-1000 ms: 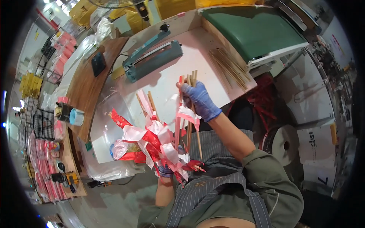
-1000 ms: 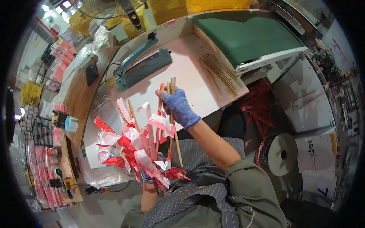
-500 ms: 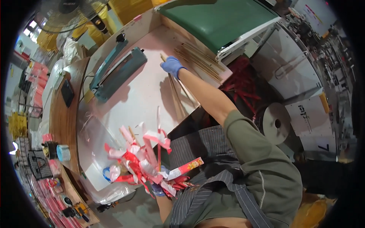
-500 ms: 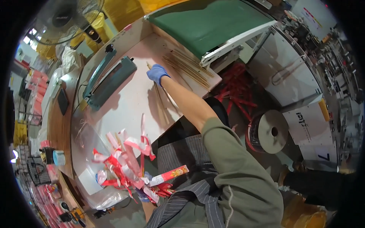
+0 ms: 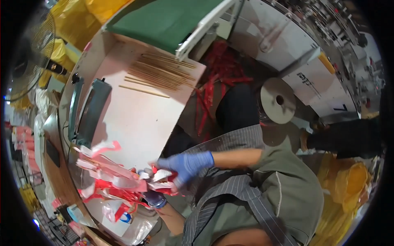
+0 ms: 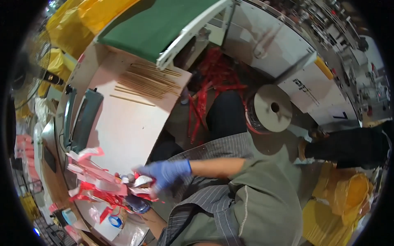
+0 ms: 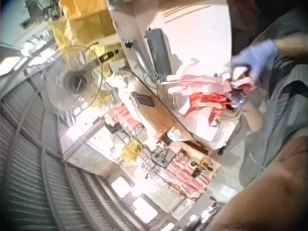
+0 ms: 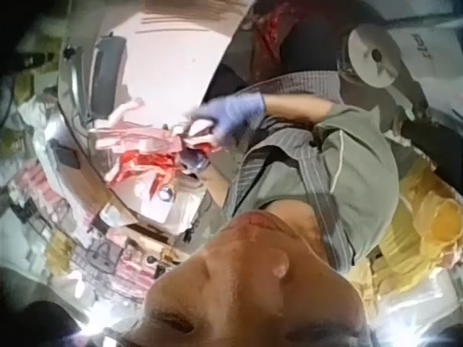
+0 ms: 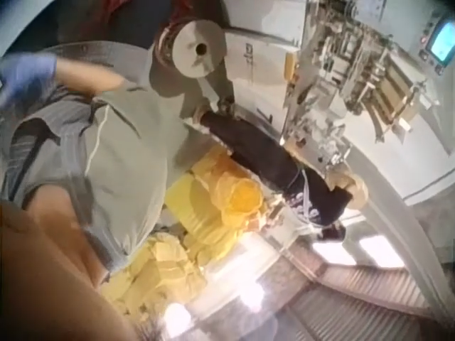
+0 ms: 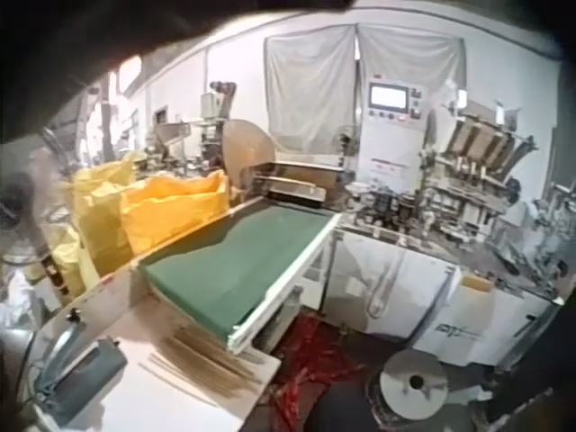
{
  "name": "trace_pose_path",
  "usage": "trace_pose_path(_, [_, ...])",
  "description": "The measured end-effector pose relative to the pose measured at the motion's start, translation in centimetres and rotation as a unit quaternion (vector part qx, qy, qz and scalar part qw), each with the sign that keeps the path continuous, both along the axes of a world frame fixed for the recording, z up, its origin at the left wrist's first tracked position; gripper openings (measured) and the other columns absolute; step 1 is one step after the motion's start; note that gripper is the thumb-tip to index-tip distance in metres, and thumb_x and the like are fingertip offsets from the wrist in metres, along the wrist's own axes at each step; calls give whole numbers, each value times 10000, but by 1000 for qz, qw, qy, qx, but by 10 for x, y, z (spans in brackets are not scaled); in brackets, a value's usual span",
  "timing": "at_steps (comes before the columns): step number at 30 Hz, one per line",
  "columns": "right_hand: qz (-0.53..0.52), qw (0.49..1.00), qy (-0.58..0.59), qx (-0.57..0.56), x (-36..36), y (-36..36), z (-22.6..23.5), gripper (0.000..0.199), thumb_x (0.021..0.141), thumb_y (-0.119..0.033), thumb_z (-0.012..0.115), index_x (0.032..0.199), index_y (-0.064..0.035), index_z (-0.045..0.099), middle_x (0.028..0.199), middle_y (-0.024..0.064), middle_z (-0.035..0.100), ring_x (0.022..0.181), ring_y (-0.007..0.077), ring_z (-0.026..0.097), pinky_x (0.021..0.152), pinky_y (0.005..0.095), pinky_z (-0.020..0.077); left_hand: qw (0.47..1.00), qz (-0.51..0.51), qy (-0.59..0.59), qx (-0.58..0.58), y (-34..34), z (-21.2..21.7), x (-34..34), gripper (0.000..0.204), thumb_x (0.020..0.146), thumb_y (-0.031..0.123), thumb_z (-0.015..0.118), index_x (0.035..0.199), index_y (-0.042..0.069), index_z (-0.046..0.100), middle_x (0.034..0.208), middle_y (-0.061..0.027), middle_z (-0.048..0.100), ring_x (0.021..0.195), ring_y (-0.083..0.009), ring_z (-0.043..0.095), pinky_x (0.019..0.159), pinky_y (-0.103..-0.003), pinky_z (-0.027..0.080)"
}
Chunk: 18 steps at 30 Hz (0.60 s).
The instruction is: Assembling bundles of red plastic strips onto wooden sticks at a manufacturing workstation.
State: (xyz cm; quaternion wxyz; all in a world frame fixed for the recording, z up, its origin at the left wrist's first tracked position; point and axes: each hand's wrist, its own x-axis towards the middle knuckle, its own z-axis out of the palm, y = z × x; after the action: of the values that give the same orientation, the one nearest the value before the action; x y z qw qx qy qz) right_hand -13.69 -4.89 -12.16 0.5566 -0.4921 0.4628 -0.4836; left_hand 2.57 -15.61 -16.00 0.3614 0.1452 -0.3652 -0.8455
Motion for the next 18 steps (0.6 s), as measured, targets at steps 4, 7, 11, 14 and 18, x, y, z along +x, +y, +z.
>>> trace_pose_path(4, [-228,974,17,2,9,55,-52,230,655,-152,576,839,-15,551,689,153,551,626,215,532,591,318,427,993,-118,27,2,-16,23,-42,382,825,184,479,1164,60,352,823,-24,425,735,-125,438,775,-312,407])
trace_pose_path(7, [-356,933,24,49,-25,84,-50,161,734,-81,559,868,10,549,690,68,558,681,90,508,620,248,426,947,-312,-38,68,-15,23,-56,439,836,311,402,1167,32,330,969,-78,421,910,-190,410,833,-400,360])
trace_pose_path(11, [-425,903,13,59,-50,117,-33,250,758,-62,529,1001,-10,502,835,64,553,756,95,500,672,249,421,888,-444,-75,92,34,17,-76,591,762,403,468,1191,23,325,1131,-173,413,997,-299,455,790,-510,398])
trace_pose_path(14, [-412,866,-258,-116,-48,122,7,549,743,-118,585,1208,-38,305,1065,90,466,972,142,447,842,273,369,910,-345,-213,-84,92,-2,-92,518,729,274,515,1156,24,360,1026,-152,448,875,-261,499,721,-445,435])
trace_pose_path(18, [-486,873,35,-27,-58,140,-16,573,690,-216,636,1166,-38,372,1088,128,470,991,220,467,846,314,378,818,-340,-383,-263,128,-1,-136,393,724,-9,512,1099,23,399,851,-78,517,764,-156,508,703,-307,439])
